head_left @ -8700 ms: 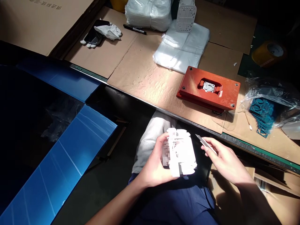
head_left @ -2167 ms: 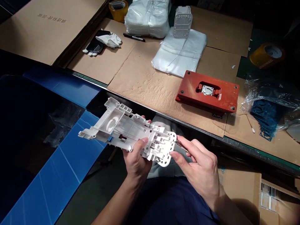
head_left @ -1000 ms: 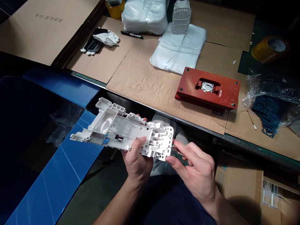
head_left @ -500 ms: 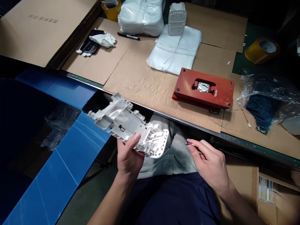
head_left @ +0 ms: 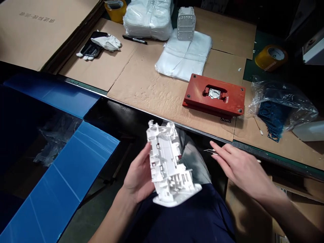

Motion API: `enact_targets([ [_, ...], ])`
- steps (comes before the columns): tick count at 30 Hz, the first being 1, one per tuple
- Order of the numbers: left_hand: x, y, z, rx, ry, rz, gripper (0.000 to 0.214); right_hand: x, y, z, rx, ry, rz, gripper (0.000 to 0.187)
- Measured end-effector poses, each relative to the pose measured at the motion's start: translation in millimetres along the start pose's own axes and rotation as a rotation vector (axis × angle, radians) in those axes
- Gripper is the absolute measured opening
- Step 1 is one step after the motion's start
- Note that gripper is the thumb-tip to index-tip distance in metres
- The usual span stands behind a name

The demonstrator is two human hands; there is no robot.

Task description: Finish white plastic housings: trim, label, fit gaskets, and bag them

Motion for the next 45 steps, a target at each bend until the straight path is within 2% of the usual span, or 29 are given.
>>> enact_targets([
  [3, 6.2, 1.9, -13.6, -0.028, -0.269, -0.153, 0.058, -13.6, -29.2, 5.4, 0.036, -0.164, 0.064, 0.039],
  [6, 12.3, 3.7, -28.6, -0.016, -0.463, -0.232, 0.072, -33.0, -49.3, 4.2, 0.059, -0.350, 0.055, 0.038],
  [10, 15.0, 6.8, -42.8, -0.006, -0.536, -0.269, 0.080, -53.5, -56.6, -1.9, 0.066, -0.524, 0.019, 0.046],
  [14, 15.4, 7.9, -49.6, 0.013, -0.569, -0.281, 0.085, -60.6, -56.8, -5.5, 0.041, -0.571, 0.004, 0.044],
  [19, 15.8, 8.7, -49.5, -0.006, -0.588, -0.304, 0.086, -60.4, -59.7, -7.4, 0.048, -0.573, -0.005, 0.045],
  [30, 17.9, 11.2, -52.2, -0.014, -0.541, -0.203, 0.084, -58.0, -56.7, -4.2, 0.024, -0.545, -0.042, 0.041],
  [35, 13.6, 11.8, -48.2, -0.038, -0.515, -0.182, 0.078, -54.5, -47.1, 6.8, -0.195, -0.434, -0.092, 0.042],
  [40, 8.0, 18.7, -47.2, 0.011, -0.458, -0.150, 0.068, -58.7, -29.5, -1.0, -0.571, -0.202, 0.007, 0.017],
  [45, 3.6, 21.7, -51.5, 0.058, -0.434, -0.117, 0.065, -61.1, -12.3, -16.9, -0.717, -0.067, 0.113, 0.010],
])
Point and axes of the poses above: each hand's wrist, its own x-axis away from the middle knuckle, its own y-axis out of the palm, z = x × y, the point moved 3 cm from there along -x, towards the middle knuckle, and after that the axes turned 13 degrees about -y, right-handed, at the moved point
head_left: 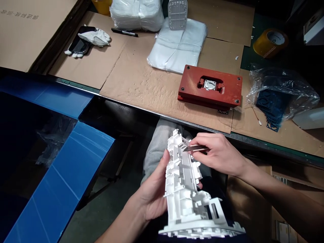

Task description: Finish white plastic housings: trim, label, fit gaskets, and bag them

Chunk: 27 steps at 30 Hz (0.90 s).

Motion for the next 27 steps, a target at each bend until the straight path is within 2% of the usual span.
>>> enact_targets([
  [3, -2.0, -2.8, 1.8, 0.009, -0.012, -0.018, 0.065, 5.8, -3.0, 2.8, -0.093, 0.085, 0.106, 0.016],
  [5, -3.3, -4.4, 5.4, -0.007, -0.031, -0.040, 0.070, 14.0, -11.7, 6.8, -0.117, 0.185, 0.193, 0.013],
  [7, -4.7, -5.5, 11.5, -0.021, -0.012, -0.050, 0.071, 25.7, -22.2, 11.0, -0.080, 0.279, 0.287, 0.012],
  [10, -7.5, -6.4, 20.7, -0.068, 0.025, -0.069, 0.074, 48.2, -34.4, 17.3, 0.017, 0.393, 0.424, 0.022],
  [13, -10.2, -6.7, 24.0, -0.157, -0.015, -0.118, 0.085, 73.9, -36.3, 25.6, 0.071, 0.495, 0.525, 0.030],
  [16, -11.9, -6.1, 25.9, -0.203, 0.006, -0.155, 0.083, 103.7, -29.5, 37.2, 0.090, 0.594, 0.580, 0.040],
  [18, -13.5, -4.9, 27.7, -0.216, 0.041, -0.172, 0.077, 126.4, -22.0, 46.5, 0.021, 0.647, 0.586, 0.034],
  [20, -16.2, -3.4, 28.9, -0.235, 0.047, -0.208, 0.076, 150.2, -16.0, 54.3, -0.036, 0.698, 0.597, 0.041],
  [23, -21.3, -3.0, 29.6, -0.270, 0.027, -0.275, 0.077, 180.1, -15.3, 59.9, 0.069, 0.823, 0.615, 0.038],
  [25, -24.1, -5.8, 29.8, -0.270, 0.019, -0.273, 0.075, 188.9, -20.1, 60.9, 0.175, 0.871, 0.633, 0.052],
  [27, -24.6, -9.2, 30.2, -0.271, 0.025, -0.246, 0.072, 187.3, -28.0, 63.3, 0.227, 0.841, 0.670, 0.050],
])
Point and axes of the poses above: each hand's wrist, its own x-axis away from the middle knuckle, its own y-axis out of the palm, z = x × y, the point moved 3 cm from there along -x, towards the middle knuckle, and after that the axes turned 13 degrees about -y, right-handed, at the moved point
